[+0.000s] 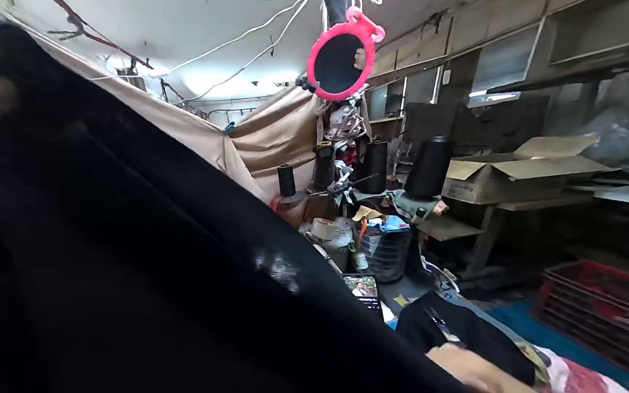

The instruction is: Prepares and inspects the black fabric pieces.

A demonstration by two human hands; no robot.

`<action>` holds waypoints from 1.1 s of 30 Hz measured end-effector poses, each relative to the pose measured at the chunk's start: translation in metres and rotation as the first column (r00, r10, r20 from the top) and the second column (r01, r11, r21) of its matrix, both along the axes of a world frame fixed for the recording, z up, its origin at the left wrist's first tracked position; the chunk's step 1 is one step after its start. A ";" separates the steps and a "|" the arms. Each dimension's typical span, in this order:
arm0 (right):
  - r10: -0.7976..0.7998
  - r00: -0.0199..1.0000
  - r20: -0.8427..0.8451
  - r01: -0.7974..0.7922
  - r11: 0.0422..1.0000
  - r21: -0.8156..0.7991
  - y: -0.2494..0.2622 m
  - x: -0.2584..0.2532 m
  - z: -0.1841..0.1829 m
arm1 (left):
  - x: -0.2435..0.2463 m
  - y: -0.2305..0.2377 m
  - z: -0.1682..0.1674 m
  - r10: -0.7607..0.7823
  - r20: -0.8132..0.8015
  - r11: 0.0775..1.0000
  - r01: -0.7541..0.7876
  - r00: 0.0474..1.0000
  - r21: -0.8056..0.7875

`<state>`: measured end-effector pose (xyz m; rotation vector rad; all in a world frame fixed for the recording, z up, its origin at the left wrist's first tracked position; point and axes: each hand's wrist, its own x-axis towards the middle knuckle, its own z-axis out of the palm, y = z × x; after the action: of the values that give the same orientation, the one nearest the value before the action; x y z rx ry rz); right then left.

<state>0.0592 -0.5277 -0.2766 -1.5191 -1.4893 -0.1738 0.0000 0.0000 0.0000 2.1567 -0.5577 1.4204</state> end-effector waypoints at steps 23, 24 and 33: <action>-0.293 0.420 -0.859 0.470 0.880 -0.070 0.158 0.031 -0.174 | -0.037 -0.056 -0.395 0.078 -0.432 0.814 0.193 0.898 0.548; -0.260 0.417 -0.871 0.464 0.885 -0.042 0.159 0.028 -0.173 | -0.037 -0.070 -0.409 0.046 -0.420 0.762 0.240 0.906 0.602; 0.028 0.414 -0.910 0.339 0.923 0.182 0.163 0.005 -0.164 | 0.006 -0.084 -0.481 -0.090 -0.410 0.445 0.405 0.908 0.799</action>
<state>0.0639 -0.3643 -0.4402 -1.1186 -0.3716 0.2612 0.0056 -0.0837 -0.4811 2.7804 -1.7033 0.5717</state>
